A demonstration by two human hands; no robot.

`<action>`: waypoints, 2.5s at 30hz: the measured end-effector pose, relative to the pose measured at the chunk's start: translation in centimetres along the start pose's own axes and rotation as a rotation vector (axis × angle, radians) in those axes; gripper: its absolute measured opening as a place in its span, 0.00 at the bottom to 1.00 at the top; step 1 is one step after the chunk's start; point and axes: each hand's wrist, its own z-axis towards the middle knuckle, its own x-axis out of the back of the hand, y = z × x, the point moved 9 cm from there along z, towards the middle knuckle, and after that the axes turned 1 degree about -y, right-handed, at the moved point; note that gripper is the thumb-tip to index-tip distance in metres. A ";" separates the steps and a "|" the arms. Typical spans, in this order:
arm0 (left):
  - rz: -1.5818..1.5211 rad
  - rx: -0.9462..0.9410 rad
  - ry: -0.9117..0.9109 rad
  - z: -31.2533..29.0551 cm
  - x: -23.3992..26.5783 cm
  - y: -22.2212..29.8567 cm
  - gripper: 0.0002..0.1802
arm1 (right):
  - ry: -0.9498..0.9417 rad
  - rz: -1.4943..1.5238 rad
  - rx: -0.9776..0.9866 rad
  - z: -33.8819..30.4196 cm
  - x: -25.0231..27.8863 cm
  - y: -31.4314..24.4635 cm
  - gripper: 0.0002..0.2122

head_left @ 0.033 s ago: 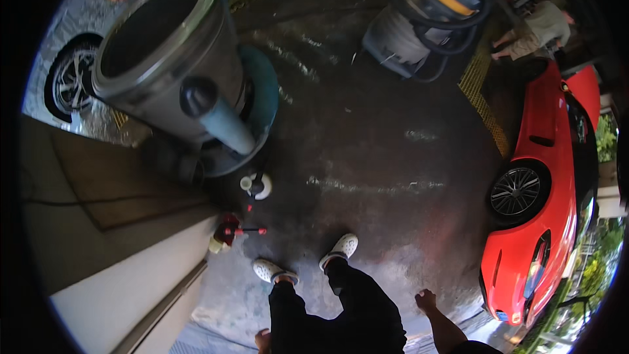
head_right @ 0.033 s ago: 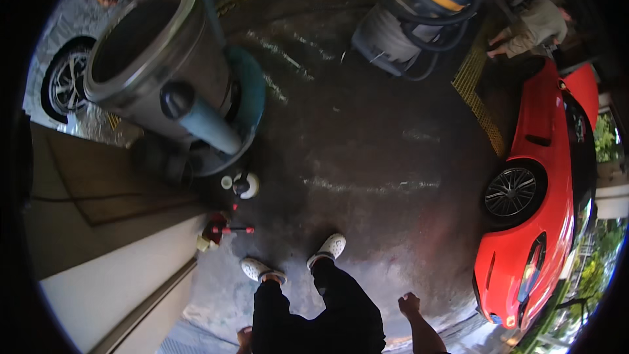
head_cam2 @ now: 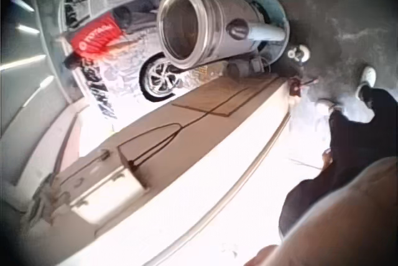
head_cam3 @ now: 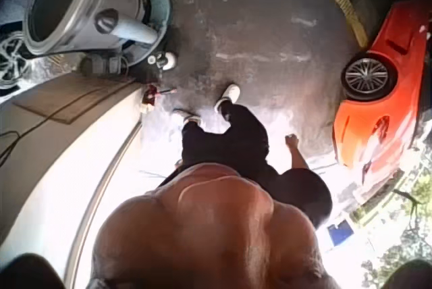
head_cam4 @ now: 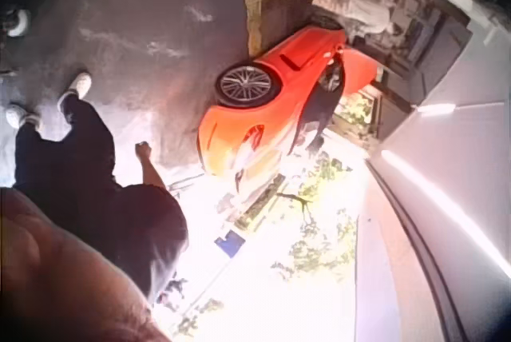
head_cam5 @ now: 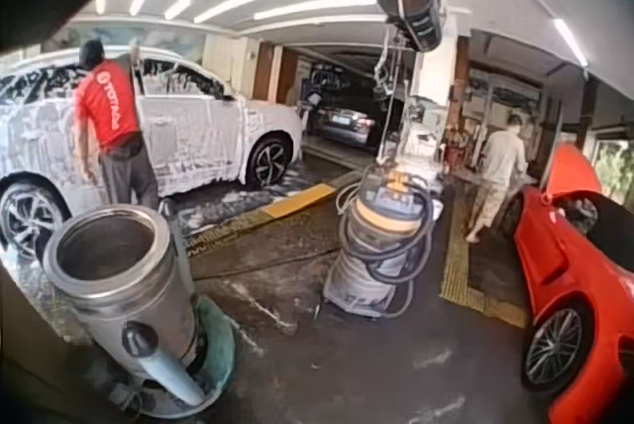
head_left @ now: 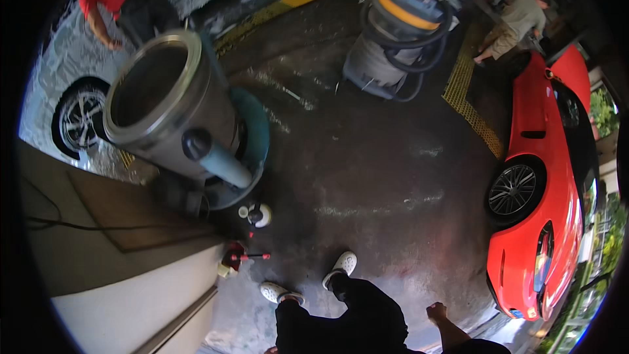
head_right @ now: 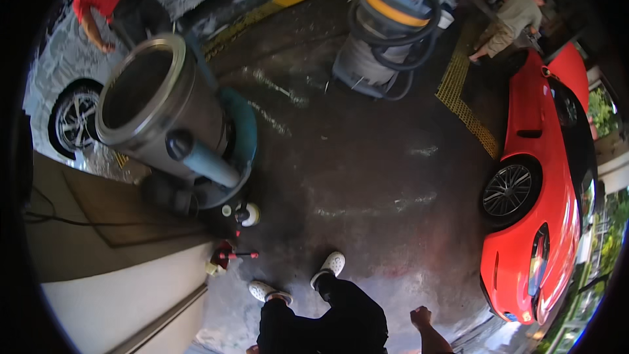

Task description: The person scrubs the wheels of a red sports car using a brush and a cleaning solution from a small container. They move around the vehicle to clean each wheel, then switch to washing the hood of a white car with a blue sponge.

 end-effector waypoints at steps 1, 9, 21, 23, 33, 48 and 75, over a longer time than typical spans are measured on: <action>-0.068 0.029 -0.062 -1.7 -2.5 3.1 0.21 | -0.017 0.108 -0.091 4.0 0.3 6.8 0.10; -0.200 -0.285 -0.164 -5.9 0.0 33.3 0.15 | -0.363 1.005 -0.412 -4.1 2.5 -0.6 0.06; -0.107 -0.351 -0.204 -13.5 -4.3 68.9 0.19 | -0.241 1.515 -0.225 5.7 17.9 -8.9 0.19; -0.018 -0.248 -0.232 -12.5 -6.9 71.0 0.17 | -0.294 1.485 -0.433 6.0 16.6 -6.9 0.20; 0.512 -0.272 -0.357 -14.5 -25.7 102.5 0.20 | -0.221 1.693 -0.957 11.1 26.3 -5.3 0.19; 0.174 -0.879 -0.515 -36.0 -63.6 157.8 0.16 | -0.212 1.845 -0.438 63.5 64.4 -7.9 0.19; 1.729 -1.192 -1.223 -57.0 -108.1 224.2 0.41 | -0.151 2.375 -0.152 118.8 131.3 -21.7 0.21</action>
